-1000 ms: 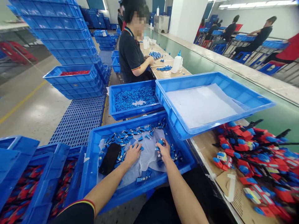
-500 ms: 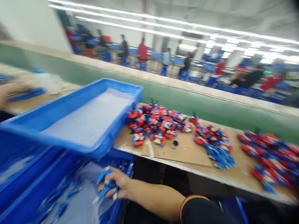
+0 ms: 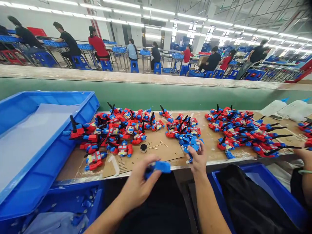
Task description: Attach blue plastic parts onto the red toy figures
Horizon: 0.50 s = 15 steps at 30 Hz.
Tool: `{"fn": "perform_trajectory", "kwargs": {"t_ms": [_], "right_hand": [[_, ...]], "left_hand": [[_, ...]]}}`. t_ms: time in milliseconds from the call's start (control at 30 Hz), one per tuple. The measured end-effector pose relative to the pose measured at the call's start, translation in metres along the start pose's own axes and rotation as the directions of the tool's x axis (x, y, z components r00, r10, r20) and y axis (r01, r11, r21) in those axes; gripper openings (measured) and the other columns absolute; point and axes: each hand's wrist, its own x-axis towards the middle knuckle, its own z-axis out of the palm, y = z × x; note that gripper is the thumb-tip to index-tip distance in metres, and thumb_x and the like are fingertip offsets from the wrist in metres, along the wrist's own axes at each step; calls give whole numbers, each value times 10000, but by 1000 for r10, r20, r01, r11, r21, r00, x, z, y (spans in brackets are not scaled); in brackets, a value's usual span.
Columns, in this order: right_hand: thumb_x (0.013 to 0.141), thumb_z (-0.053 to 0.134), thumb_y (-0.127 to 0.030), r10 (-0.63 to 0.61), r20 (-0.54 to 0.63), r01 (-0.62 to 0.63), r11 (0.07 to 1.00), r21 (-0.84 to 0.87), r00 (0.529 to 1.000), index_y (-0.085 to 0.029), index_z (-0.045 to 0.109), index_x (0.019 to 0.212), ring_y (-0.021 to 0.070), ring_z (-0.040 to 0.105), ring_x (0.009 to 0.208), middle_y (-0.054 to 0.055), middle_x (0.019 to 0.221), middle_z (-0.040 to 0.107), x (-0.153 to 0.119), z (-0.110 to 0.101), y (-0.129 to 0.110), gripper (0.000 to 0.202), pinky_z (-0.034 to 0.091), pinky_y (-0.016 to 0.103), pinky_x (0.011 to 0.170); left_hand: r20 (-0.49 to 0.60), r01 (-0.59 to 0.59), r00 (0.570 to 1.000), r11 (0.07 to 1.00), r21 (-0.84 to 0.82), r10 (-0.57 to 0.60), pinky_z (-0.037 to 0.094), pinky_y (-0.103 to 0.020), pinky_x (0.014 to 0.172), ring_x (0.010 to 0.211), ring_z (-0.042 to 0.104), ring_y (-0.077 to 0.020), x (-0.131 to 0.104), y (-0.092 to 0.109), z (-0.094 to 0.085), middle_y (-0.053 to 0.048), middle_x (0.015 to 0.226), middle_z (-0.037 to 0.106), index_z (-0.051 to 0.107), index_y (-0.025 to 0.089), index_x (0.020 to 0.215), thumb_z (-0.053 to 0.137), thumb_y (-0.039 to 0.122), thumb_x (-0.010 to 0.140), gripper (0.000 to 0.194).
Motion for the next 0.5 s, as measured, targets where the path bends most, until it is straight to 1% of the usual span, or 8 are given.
{"fn": "perform_trajectory", "kwargs": {"t_ms": [33, 100, 133, 200, 267, 333, 400, 500], "right_hand": [[594, 862, -369, -82, -47, 77, 992, -98, 996, -236, 572, 1102, 60, 480, 536, -19, 919, 589, 18, -11, 3, 600, 398, 168, 403], [641, 834, -405, -259, -18, 240, 918, -315, 966, -206, 604, 1115, 104, 559, 624, 13, 962, 625, 51, -25, 6, 564, 516, 243, 544], [667, 814, -413, -337, 45, 324, 848, -420, 940, -195, 622, 1121, 142, 605, 711, 32, 987, 646, 67, -29, 6, 539, 558, 295, 659], [720, 767, -429, -426, 226, 474, 675, -565, 876, -188, 649, 1131, 211, 642, 891, 64, 1035, 673, 92, -28, 7, 491, 554, 388, 867], [785, 712, -452, -407, 419, 583, 532, -614, 812, -188, 653, 1164, 248, 630, 996, 90, 1083, 669, 110, -24, 9, 466, 521, 438, 960], [862, 649, -488, -340, 554, 650, 410, -640, 760, -183, 636, 1238, 281, 592, 1079, 123, 1146, 648, 118, -20, 13, 485, 498, 472, 998], [934, 564, -529, -284, 615, 677, 290, -676, 736, -180, 608, 1315, 312, 533, 1142, 144, 1189, 633, 120, -20, 17, 519, 467, 509, 1032], [993, 443, -577, -252, 627, 672, 166, -722, 737, -181, 577, 1376, 334, 466, 1174, 149, 1219, 622, 118, -23, 23, 567, 431, 543, 1064]], "left_hand": [[36, -31, 999, 999, 6, 31, 595, -330, 825, 1012, 679, -209, 27, -2, 28, -69, 1140, 692, 562, 249, 1215, 516, 359, 1014, 234], [69, -106, 993, 982, 155, 97, 581, -340, 878, 1006, 661, -208, 72, -15, 80, -68, 1147, 680, 579, 218, 1189, 536, 298, 1004, 206], [89, -137, 989, 953, 272, 117, 581, -358, 889, 1012, 651, -219, 90, -24, 102, -75, 1184, 669, 583, 211, 1207, 542, 283, 1000, 223], [115, -162, 986, 878, 449, 123, 582, -418, 902, 1033, 629, -260, 113, -43, 133, -98, 1257, 642, 588, 210, 1257, 548, 269, 992, 274], [125, -163, 986, 835, 526, 114, 578, -474, 904, 1057, 604, -301, 125, -57, 149, -114, 1302, 622, 600, 218, 1280, 549, 269, 987, 302], [131, -167, 985, 816, 554, 112, 566, -503, 922, 1101, 575, -327, 130, -64, 156, -110, 1337, 608, 603, 236, 1298, 533, 275, 992, 316], [130, -169, 985, 787, 594, 113, 559, -513, 927, 1146, 548, -340, 132, -66, 160, -95, 1396, 582, 576, 259, 1349, 498, 302, 1009, 351], [94, -152, 988, 727, 670, 120, 542, -541, 945, 1231, 504, -356, 133, -67, 165, -77, 1495, 518, 506, 279, 1436, 454, 401, 1027, 430]]}}
